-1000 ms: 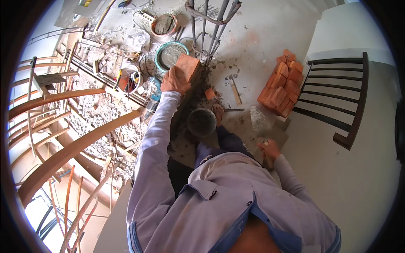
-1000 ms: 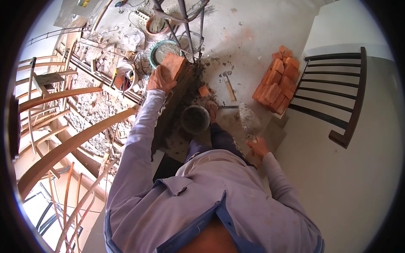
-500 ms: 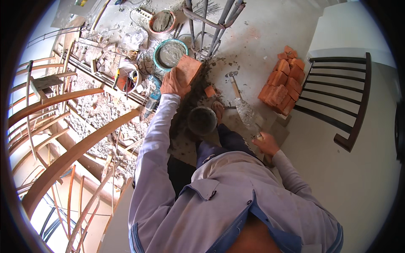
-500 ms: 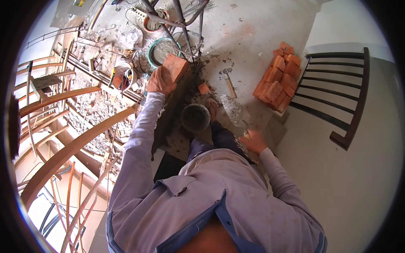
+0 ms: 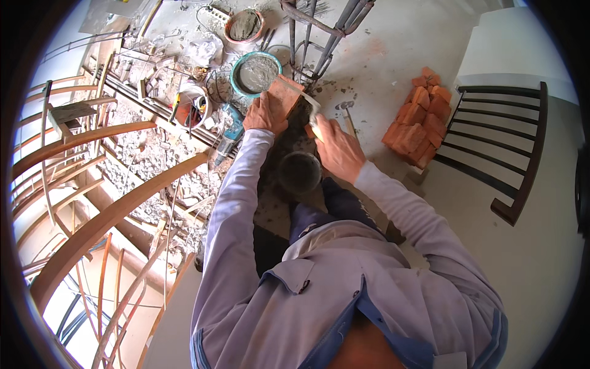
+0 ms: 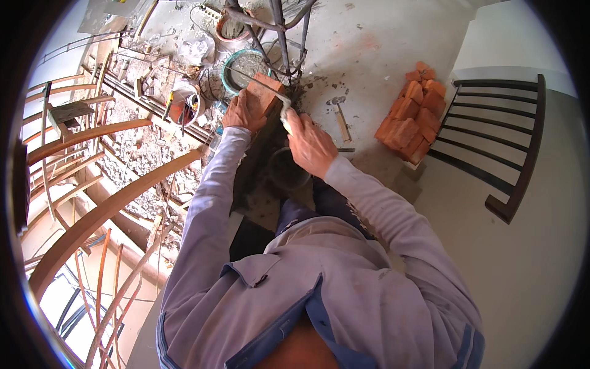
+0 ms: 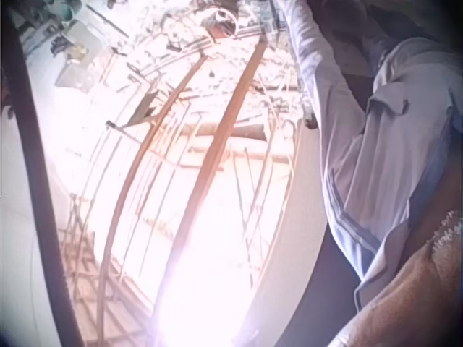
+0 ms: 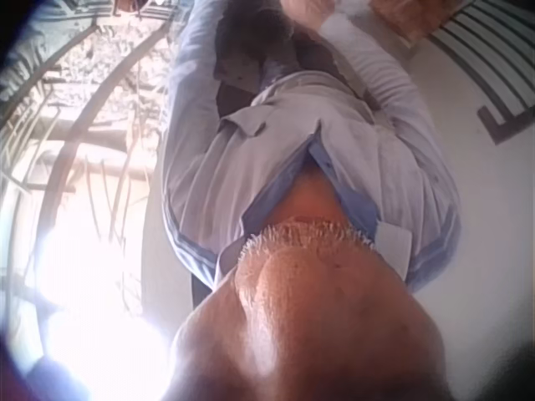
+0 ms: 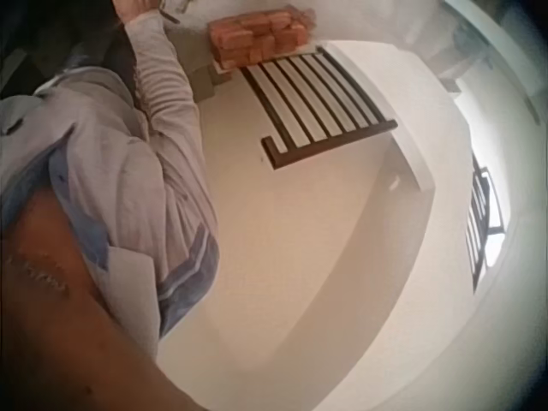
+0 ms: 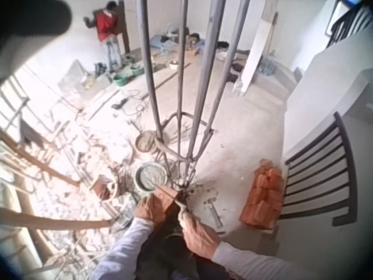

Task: The person builds a brick wall by applying mortar with a trowel, placing individual bricks on the mortar bed, and using a hammer to tap them into alignment.

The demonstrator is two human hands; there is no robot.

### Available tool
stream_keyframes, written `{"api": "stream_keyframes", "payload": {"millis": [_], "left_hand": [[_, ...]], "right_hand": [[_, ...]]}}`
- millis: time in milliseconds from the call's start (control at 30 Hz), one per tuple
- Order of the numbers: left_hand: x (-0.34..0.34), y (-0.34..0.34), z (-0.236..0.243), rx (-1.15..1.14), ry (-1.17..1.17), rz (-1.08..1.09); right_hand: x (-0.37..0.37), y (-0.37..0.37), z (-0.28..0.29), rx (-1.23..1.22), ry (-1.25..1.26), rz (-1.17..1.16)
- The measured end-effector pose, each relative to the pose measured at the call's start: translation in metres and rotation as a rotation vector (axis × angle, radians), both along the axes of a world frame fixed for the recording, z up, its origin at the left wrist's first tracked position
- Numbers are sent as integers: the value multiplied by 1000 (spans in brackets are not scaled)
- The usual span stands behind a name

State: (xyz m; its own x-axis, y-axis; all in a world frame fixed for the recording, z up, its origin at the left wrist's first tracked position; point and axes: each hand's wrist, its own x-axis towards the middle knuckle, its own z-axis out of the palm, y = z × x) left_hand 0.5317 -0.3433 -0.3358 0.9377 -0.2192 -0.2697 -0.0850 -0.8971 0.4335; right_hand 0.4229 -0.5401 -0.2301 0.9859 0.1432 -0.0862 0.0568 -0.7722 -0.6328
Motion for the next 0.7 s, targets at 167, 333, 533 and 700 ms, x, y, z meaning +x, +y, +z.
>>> {"api": "stream_keyframes", "payload": {"millis": [167,333,533,700], "left_hand": [[-1,-2,-3,-22,-115,-3],[-4,-2,-6,8,-60,18],[-5,0,-8,-9,-28,4],[-21,22,-3,-116,-175,3]], "right_hand": [[33,20,-41,-224,91,78],[27,27,-34,-91,65,57],[23,27,-53,-117,50,40],[24,17,-26,53,-54,39]]}}
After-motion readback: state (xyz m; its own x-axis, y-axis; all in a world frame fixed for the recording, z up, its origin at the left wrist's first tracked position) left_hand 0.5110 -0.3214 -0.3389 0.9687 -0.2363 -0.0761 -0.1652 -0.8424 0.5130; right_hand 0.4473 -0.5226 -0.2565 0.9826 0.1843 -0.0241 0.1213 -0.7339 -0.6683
